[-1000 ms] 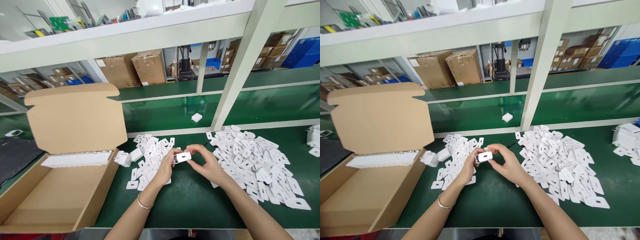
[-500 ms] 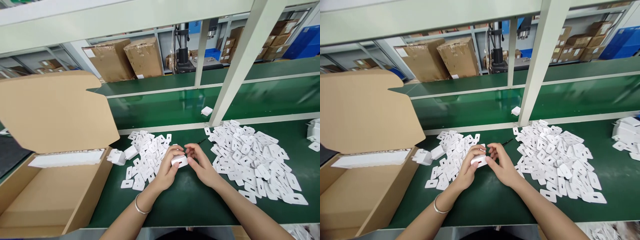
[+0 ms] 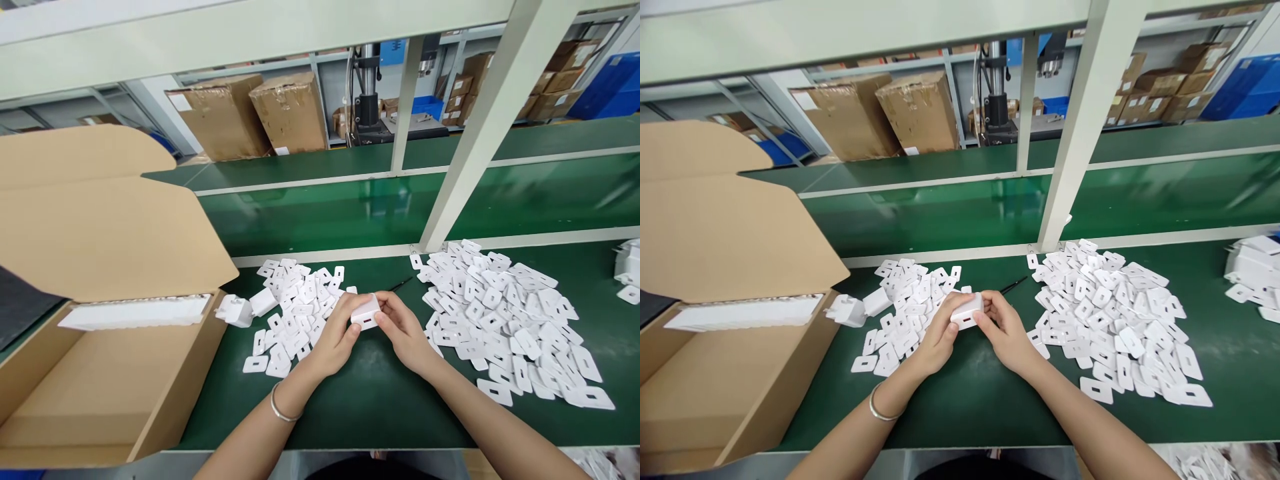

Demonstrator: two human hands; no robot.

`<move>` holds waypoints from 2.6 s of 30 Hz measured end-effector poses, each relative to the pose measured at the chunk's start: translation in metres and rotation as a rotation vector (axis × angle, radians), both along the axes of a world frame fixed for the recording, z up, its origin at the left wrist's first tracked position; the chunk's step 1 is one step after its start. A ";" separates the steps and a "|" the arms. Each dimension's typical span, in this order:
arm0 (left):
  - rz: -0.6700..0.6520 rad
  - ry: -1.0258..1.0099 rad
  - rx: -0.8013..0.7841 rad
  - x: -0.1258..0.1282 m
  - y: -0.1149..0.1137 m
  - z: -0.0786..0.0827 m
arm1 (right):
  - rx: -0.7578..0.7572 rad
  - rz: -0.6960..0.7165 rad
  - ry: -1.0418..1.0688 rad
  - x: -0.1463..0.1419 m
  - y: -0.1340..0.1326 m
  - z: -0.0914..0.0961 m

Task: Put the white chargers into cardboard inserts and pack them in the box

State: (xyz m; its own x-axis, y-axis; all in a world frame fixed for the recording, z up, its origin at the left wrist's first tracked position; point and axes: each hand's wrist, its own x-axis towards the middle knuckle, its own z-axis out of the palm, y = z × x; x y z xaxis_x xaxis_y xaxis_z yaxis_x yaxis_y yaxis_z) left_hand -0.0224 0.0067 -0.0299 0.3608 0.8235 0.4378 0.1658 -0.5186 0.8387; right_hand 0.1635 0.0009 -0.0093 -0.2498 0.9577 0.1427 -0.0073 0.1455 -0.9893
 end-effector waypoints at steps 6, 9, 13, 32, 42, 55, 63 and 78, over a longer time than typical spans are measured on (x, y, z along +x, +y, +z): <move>0.050 -0.066 0.046 0.002 0.002 0.000 | -0.043 0.009 0.076 -0.002 -0.002 -0.003; 0.024 -0.073 0.044 0.004 0.000 0.001 | -0.040 0.045 -0.039 0.000 -0.003 0.000; 0.012 -0.091 0.044 0.008 -0.004 0.000 | 0.010 0.024 -0.127 0.000 -0.005 0.002; 0.032 -0.140 -0.062 0.011 -0.001 -0.005 | 0.005 -0.006 -0.217 -0.005 -0.005 -0.009; 0.005 -0.169 -0.312 0.007 0.004 0.003 | 0.190 -0.014 -0.253 0.002 0.001 -0.011; 0.333 -0.338 -0.161 -0.066 -0.003 0.060 | 0.504 -0.042 -0.447 0.013 0.010 -0.015; 1.168 0.293 -0.290 -0.263 -0.041 0.063 | 0.419 -0.053 -0.541 0.009 0.011 -0.021; 0.632 0.474 -0.379 -0.294 -0.032 0.028 | 0.762 0.169 -0.704 -0.038 -0.010 -0.008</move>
State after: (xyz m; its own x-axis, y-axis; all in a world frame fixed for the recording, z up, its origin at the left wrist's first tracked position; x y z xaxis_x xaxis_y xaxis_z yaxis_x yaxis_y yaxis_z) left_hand -0.3164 -0.0256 -0.0020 -0.1375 0.9904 0.0139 0.7032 0.0877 0.7056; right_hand 0.1259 -0.0087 -0.0170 -0.6324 0.6204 0.4639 0.4554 0.7822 -0.4252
